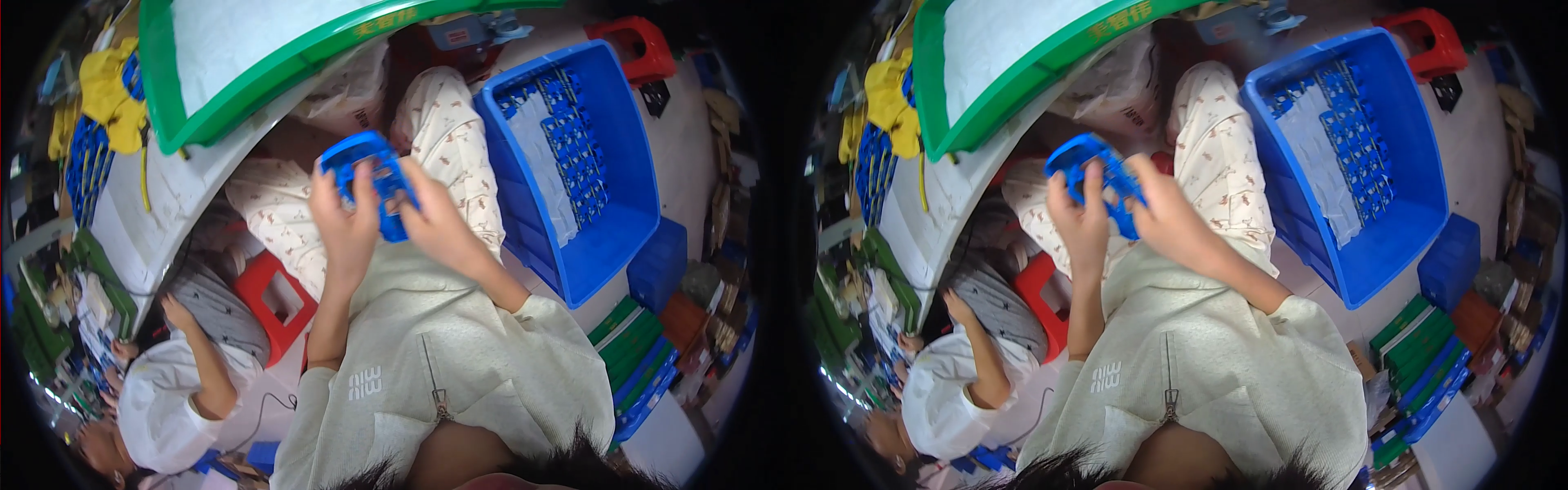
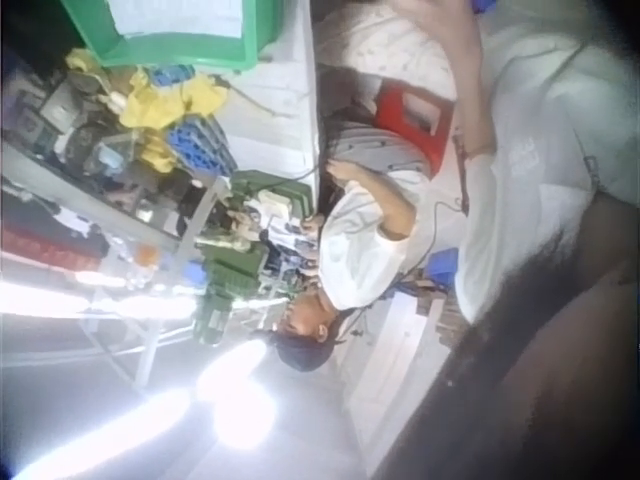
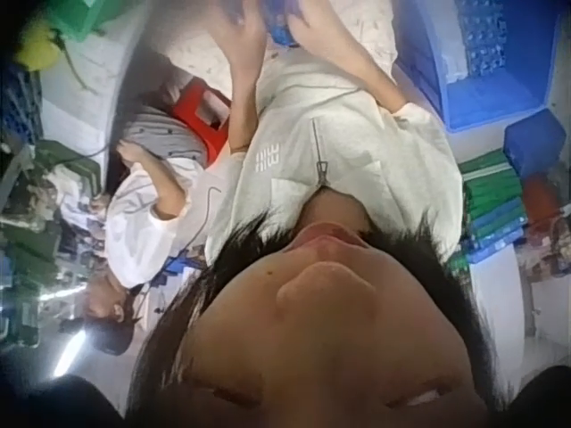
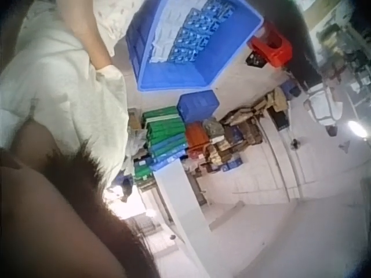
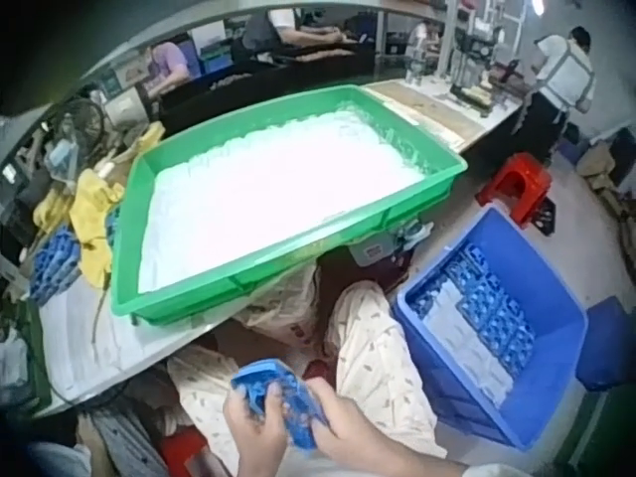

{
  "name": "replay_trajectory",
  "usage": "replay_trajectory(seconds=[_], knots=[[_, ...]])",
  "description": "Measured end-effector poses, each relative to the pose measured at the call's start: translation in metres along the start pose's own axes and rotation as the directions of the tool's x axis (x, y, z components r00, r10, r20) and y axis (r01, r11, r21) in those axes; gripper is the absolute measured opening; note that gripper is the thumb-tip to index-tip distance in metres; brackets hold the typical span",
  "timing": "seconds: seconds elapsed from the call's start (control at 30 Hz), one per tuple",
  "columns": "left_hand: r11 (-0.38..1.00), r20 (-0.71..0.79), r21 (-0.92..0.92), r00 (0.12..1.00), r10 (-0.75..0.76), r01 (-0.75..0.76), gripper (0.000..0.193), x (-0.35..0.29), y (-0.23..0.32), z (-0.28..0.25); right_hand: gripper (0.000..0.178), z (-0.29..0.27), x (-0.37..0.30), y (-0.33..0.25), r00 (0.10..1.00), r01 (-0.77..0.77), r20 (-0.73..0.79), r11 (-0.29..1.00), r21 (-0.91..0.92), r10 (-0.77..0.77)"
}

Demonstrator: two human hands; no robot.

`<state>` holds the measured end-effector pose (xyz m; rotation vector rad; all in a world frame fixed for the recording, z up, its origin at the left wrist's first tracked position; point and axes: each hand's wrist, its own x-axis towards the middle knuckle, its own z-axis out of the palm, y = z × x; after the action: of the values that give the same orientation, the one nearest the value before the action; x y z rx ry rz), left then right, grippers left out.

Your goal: The person repeatedly retrieves a toy car shell from a bin and a clear window piece from a tray, then fits and presses the window piece into the car shell by hand.

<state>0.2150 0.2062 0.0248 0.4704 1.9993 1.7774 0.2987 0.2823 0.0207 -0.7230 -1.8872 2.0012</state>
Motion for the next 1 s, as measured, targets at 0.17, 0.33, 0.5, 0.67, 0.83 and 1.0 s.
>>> replay_trajectory(seconds=[0.17,0.33,0.5,0.67,0.83,1.0], knots=[[0.956,-0.115,0.269,0.981,0.155,-0.119,0.011,0.002,-0.008,-0.040,0.028,0.014,0.005,-0.002,0.967,0.006,0.254,0.998,-0.057,0.008],[0.999,-0.503,0.016,0.864,-0.022,0.034,0.039,0.026,0.000,-0.186,0.049,-0.042,0.012,0.008,0.922,-0.038,0.380,0.958,0.283,-0.076],[0.863,-0.471,0.496,0.864,0.177,0.094,0.022,0.096,0.005,-0.358,0.042,-0.187,0.017,0.073,0.941,-0.035,-0.324,0.977,0.211,0.103],[0.877,-0.332,0.431,0.941,-0.064,0.212,0.019,0.146,-0.031,-0.421,0.041,-0.329,0.001,0.215,0.732,-0.248,-0.546,0.906,0.344,0.408],[0.497,-0.420,0.849,0.801,0.426,0.180,0.025,0.152,-0.027,-0.431,0.040,-0.400,-0.002,0.333,0.505,-0.339,-0.499,0.693,0.636,0.704],[0.242,-0.116,0.954,0.530,0.840,-0.175,0.018,0.154,0.093,-0.233,0.045,-0.426,0.000,0.388,0.377,-0.315,-0.573,0.682,0.660,0.728]])
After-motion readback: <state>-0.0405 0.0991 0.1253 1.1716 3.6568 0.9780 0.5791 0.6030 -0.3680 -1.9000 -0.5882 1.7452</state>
